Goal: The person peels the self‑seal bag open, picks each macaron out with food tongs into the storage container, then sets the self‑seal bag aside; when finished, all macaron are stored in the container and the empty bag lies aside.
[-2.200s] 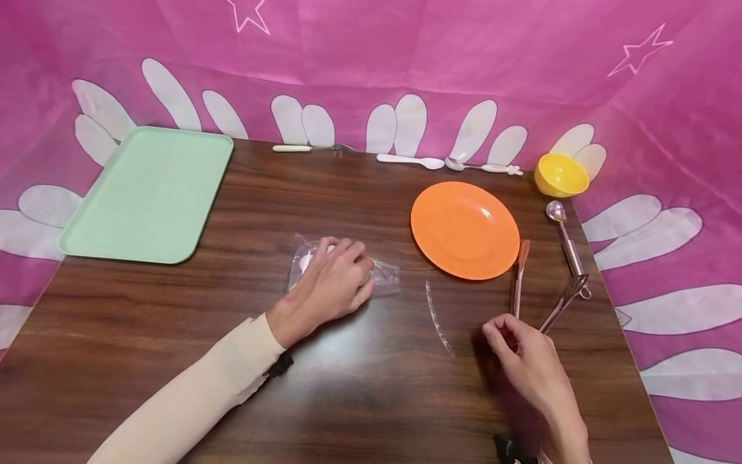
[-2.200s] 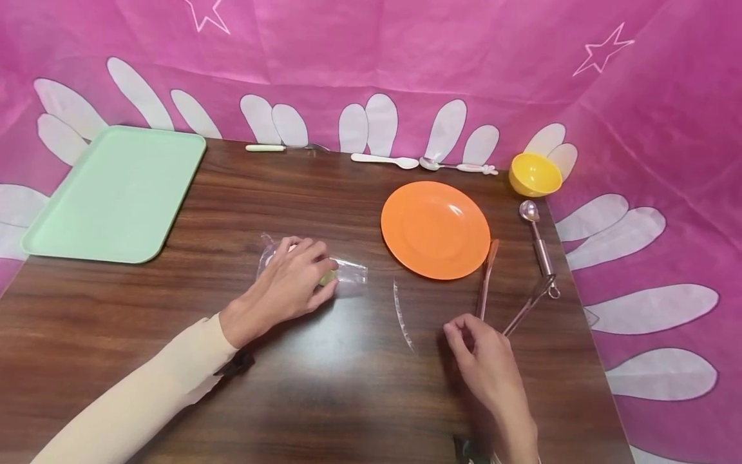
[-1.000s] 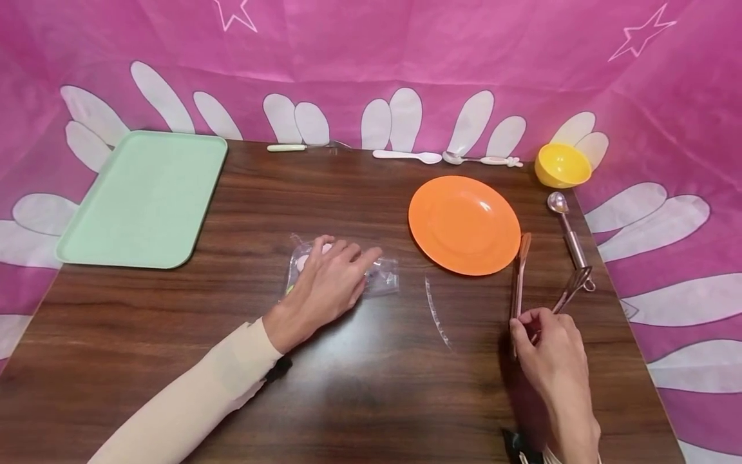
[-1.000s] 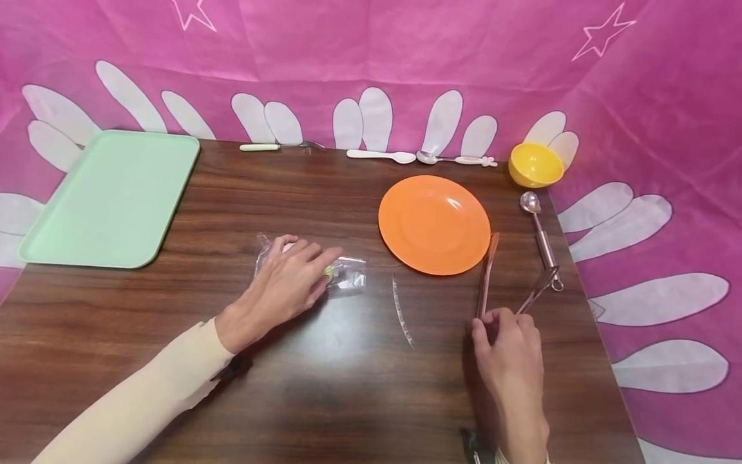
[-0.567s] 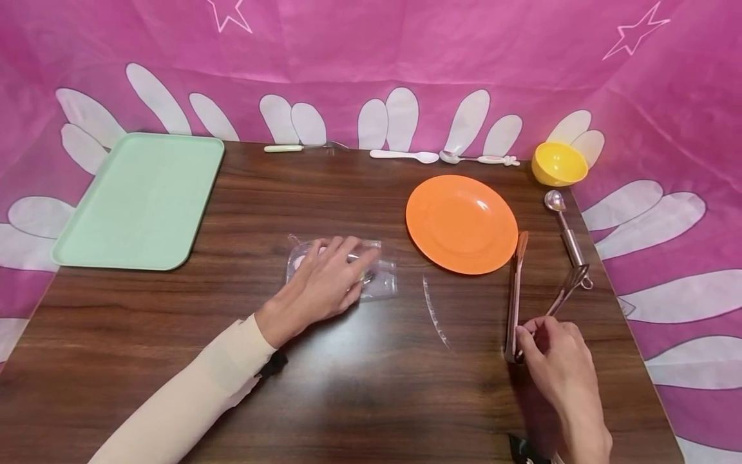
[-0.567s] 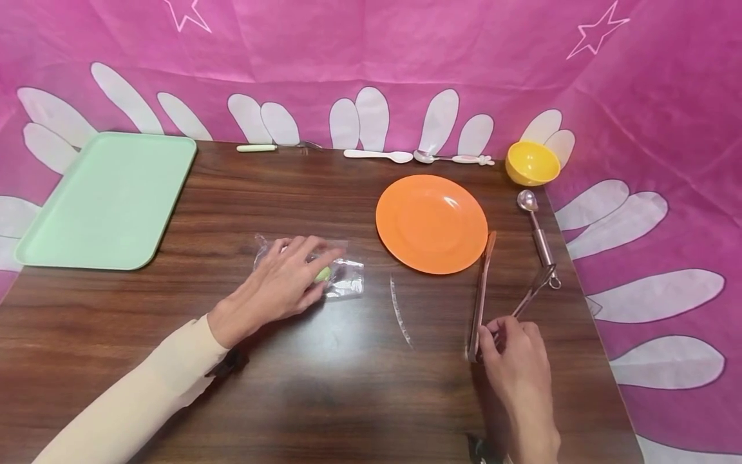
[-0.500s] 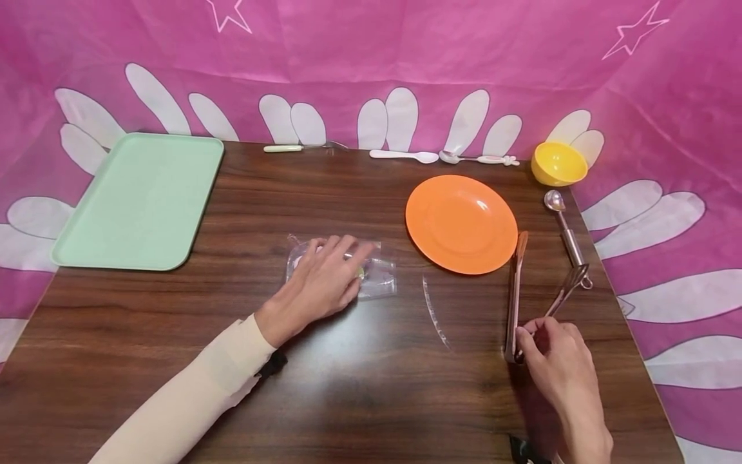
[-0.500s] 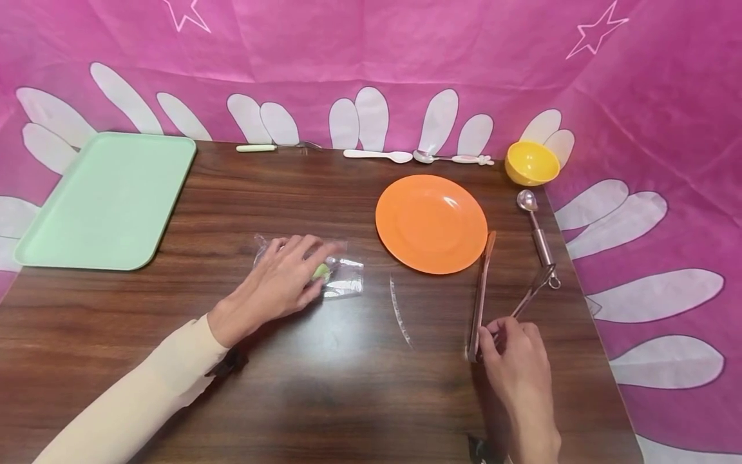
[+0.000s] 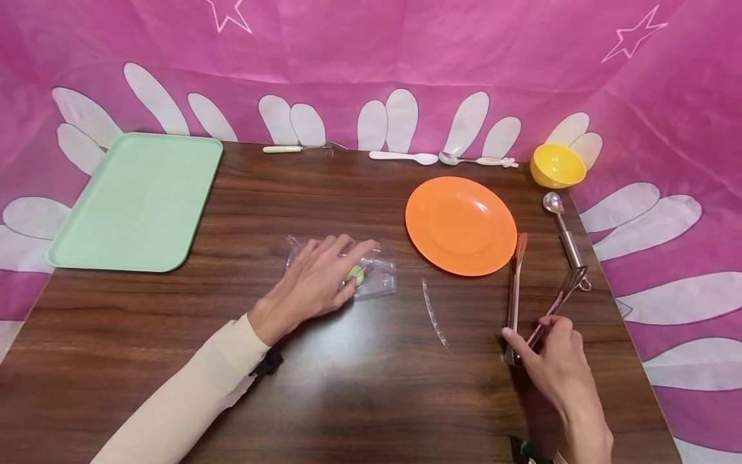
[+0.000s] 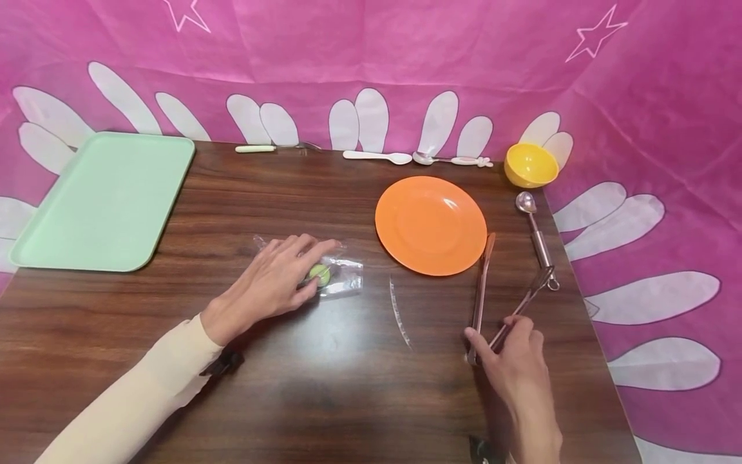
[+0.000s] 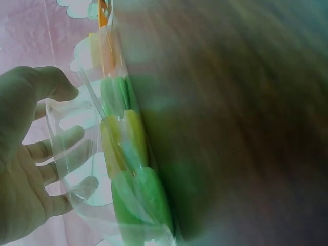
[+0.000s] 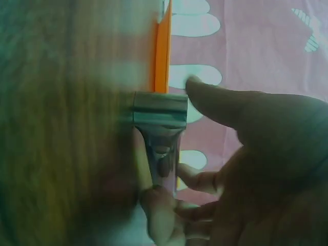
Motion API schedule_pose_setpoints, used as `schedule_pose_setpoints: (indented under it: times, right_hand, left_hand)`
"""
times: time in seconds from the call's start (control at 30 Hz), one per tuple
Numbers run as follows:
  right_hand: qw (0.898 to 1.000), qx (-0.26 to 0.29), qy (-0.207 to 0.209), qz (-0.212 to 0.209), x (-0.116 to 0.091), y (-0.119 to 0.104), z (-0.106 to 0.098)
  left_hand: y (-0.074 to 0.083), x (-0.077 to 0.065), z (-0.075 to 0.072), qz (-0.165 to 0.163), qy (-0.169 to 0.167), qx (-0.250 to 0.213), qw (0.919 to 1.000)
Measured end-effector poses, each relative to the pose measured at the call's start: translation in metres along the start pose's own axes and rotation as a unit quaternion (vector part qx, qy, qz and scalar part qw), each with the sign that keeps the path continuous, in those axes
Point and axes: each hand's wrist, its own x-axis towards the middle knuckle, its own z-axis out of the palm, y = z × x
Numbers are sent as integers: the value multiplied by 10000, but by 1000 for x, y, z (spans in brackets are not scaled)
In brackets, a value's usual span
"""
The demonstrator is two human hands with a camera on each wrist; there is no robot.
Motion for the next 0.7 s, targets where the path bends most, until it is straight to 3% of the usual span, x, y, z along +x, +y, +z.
schedule_pose_setpoints:
  times: [0.13,0.33,0.43,0.57,0.7]
  right_hand:
    - [9995,6,-291,-81,8,-1,2]
    - [9961,335,-579,578,8,1,-5]
    - [9907,799,-702,843,4,9,-10]
    - [9842,1257,-708,1030,-3,16,-12]
    - [9869,1083,-550,1062,-9,19,-12]
  left_hand:
    - [-2,-1,0,79,109,-40,9999]
    - [-5,0,-1,321,116,-181,9993]
    - [-7,1,0,542,39,-214,9983]
    - [-8,1,1,666,41,-212,9975]
    - [-9,1,0,633,-17,-119,9979]
